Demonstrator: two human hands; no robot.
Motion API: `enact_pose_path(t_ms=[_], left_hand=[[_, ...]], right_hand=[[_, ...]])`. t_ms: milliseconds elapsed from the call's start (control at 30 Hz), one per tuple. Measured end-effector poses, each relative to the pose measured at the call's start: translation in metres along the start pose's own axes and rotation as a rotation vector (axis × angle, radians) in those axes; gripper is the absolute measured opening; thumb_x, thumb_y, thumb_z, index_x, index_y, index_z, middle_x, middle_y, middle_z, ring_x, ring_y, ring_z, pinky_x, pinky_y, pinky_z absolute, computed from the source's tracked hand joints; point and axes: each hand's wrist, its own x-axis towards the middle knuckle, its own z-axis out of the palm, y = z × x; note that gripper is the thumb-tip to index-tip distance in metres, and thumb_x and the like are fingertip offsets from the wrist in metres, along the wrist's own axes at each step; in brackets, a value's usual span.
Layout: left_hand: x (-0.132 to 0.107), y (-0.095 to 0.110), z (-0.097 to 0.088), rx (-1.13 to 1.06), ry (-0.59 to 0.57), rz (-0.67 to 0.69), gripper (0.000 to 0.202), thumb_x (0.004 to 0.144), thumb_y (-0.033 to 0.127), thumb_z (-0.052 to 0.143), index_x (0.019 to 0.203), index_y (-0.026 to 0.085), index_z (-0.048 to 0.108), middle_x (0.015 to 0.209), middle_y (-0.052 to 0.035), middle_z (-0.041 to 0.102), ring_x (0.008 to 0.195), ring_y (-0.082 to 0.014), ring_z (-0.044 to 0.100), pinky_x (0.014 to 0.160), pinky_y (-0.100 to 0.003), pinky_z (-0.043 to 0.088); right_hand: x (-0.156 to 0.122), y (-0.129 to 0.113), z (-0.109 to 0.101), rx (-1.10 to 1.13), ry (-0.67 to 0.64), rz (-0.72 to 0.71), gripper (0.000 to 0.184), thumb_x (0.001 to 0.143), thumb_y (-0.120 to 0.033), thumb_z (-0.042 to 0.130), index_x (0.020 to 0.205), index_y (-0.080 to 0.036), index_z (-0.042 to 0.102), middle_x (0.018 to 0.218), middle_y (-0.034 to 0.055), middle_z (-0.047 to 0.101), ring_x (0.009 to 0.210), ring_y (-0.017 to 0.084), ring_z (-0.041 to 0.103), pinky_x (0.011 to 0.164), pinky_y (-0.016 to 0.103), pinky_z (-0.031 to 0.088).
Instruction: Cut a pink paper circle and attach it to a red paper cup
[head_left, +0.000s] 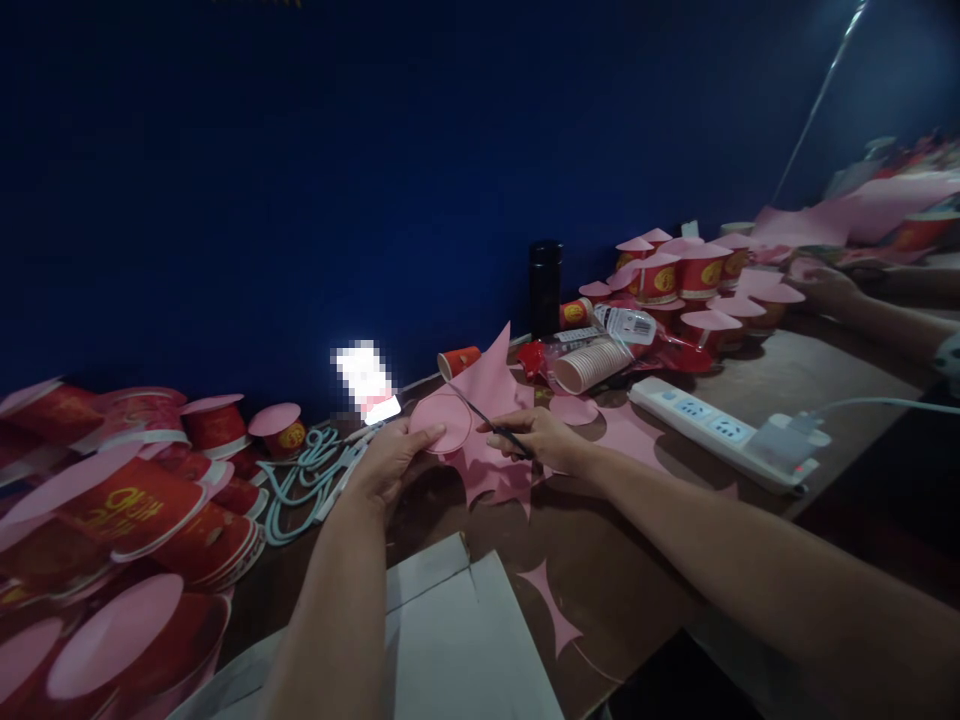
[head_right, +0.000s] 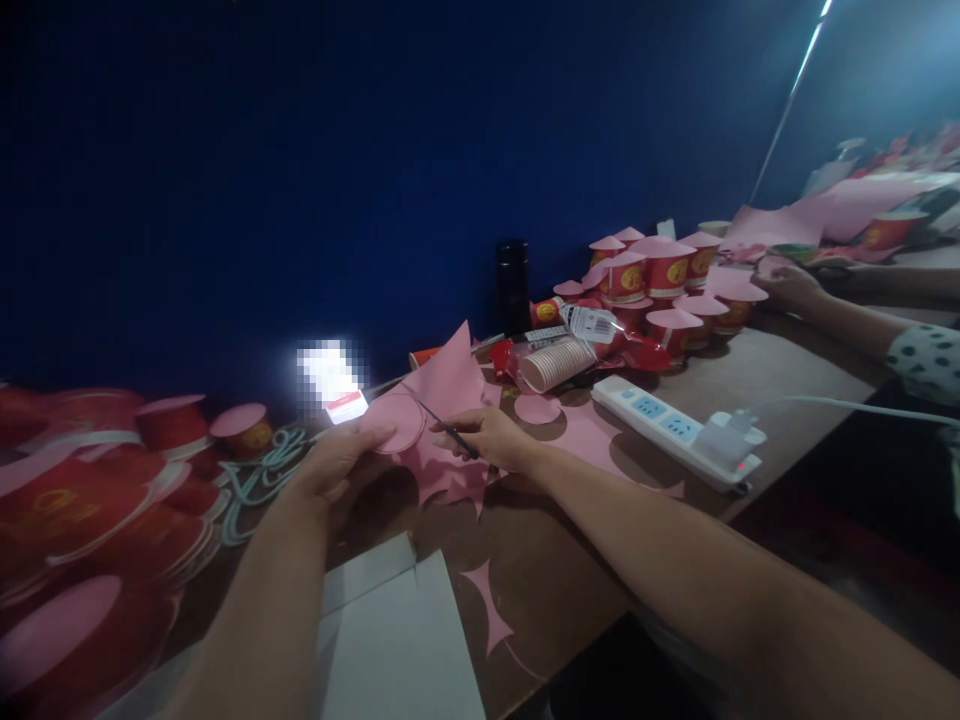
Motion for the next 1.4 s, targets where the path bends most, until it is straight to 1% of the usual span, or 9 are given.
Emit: enact_pose_path(t_ms=[167,333,500,633,800,1000,1167,1300,1400], left_hand=[[0.000,0.001,-0.002,0.005,0.001,0.003,0.027,0.066,0.018,0.078,0.091,0.011,0.069,0.082,-0.0111,0.073,0.071,-0.0219,0.070,0.064,-0.031,0.059],[-0.001,0.005,-0.001,0.033,0.025,-0.004,0.028,0.066,0.018,0.077,0.091,0.010,0.069,0.080,-0.0118,0.073,0.066,-0.0209,0.069,0.065,-0.033,0.060],[-0.004,0.007,0.001,0.038,0.054,-0.013,0.025,0.065,0.017,0.078,0.088,0.010,0.070,0.078,-0.0112,0.073,0.065,-0.0206,0.069,0.060,-0.030,0.059],[-0.002,0.006,-0.004,0.064,0.036,0.005,0.030,0.065,0.021,0.079,0.091,0.010,0.070,0.081,-0.0120,0.073,0.067,-0.0213,0.070,0.063,-0.032,0.059],[0.002,0.003,-0.010,0.092,0.056,0.017,0.035,0.063,0.025,0.080,0.093,0.010,0.069,0.079,-0.0114,0.073,0.068,-0.0216,0.069,0.061,-0.032,0.058],[0.002,0.004,-0.010,0.100,0.067,0.050,0.029,0.063,0.023,0.080,0.086,0.011,0.069,0.075,-0.0088,0.072,0.063,-0.0181,0.067,0.058,-0.028,0.057],[-0.001,0.005,-0.007,0.072,0.089,0.026,0.024,0.064,0.021,0.080,0.083,0.011,0.069,0.071,-0.0074,0.071,0.059,-0.0167,0.066,0.056,-0.026,0.057],[-0.001,0.006,-0.006,0.038,0.075,0.014,0.023,0.064,0.018,0.078,0.085,0.011,0.069,0.074,-0.0085,0.072,0.064,-0.0191,0.069,0.057,-0.027,0.058],[-0.001,0.007,-0.005,0.046,0.072,0.014,0.025,0.064,0.017,0.078,0.087,0.010,0.070,0.078,-0.0104,0.073,0.066,-0.0207,0.070,0.059,-0.029,0.059]], right_hand=[[-0.001,-0.003,0.001,-0.009,-0.005,0.001,0.061,0.062,-0.048,0.080,0.109,-0.010,0.071,0.059,-0.0033,0.053,0.052,0.005,0.043,0.050,0.020,0.037],[-0.001,-0.002,0.000,-0.018,-0.013,-0.007,0.062,0.063,-0.048,0.079,0.112,-0.010,0.070,0.059,-0.0033,0.053,0.053,0.005,0.043,0.050,0.020,0.037],[-0.002,-0.005,0.002,-0.008,-0.001,0.001,0.062,0.062,-0.048,0.080,0.110,-0.010,0.071,0.060,-0.0028,0.054,0.053,0.005,0.043,0.050,0.020,0.037],[-0.002,-0.004,0.002,-0.018,-0.002,-0.018,0.058,0.063,-0.046,0.079,0.109,-0.011,0.072,0.060,-0.0028,0.054,0.054,0.005,0.044,0.053,0.021,0.039],[-0.001,-0.001,0.000,-0.017,-0.021,-0.027,0.057,0.066,-0.044,0.079,0.111,-0.010,0.071,0.059,-0.0032,0.054,0.054,0.005,0.044,0.052,0.020,0.037],[-0.001,-0.002,0.001,-0.017,-0.023,-0.014,0.058,0.065,-0.045,0.079,0.111,-0.010,0.070,0.058,-0.0040,0.051,0.053,0.005,0.043,0.050,0.019,0.037],[-0.003,-0.006,0.002,-0.052,-0.011,-0.013,0.059,0.065,-0.049,0.078,0.109,-0.011,0.071,0.058,-0.0040,0.051,0.052,0.005,0.043,0.048,0.018,0.038],[-0.002,-0.004,0.001,-0.064,-0.012,0.003,0.060,0.064,-0.050,0.079,0.110,-0.012,0.071,0.056,-0.0041,0.051,0.051,0.005,0.044,0.046,0.018,0.038],[0.002,0.002,0.000,-0.024,-0.018,-0.020,0.058,0.063,-0.048,0.080,0.107,-0.011,0.072,0.061,-0.0018,0.056,0.053,0.005,0.046,0.050,0.020,0.040]])
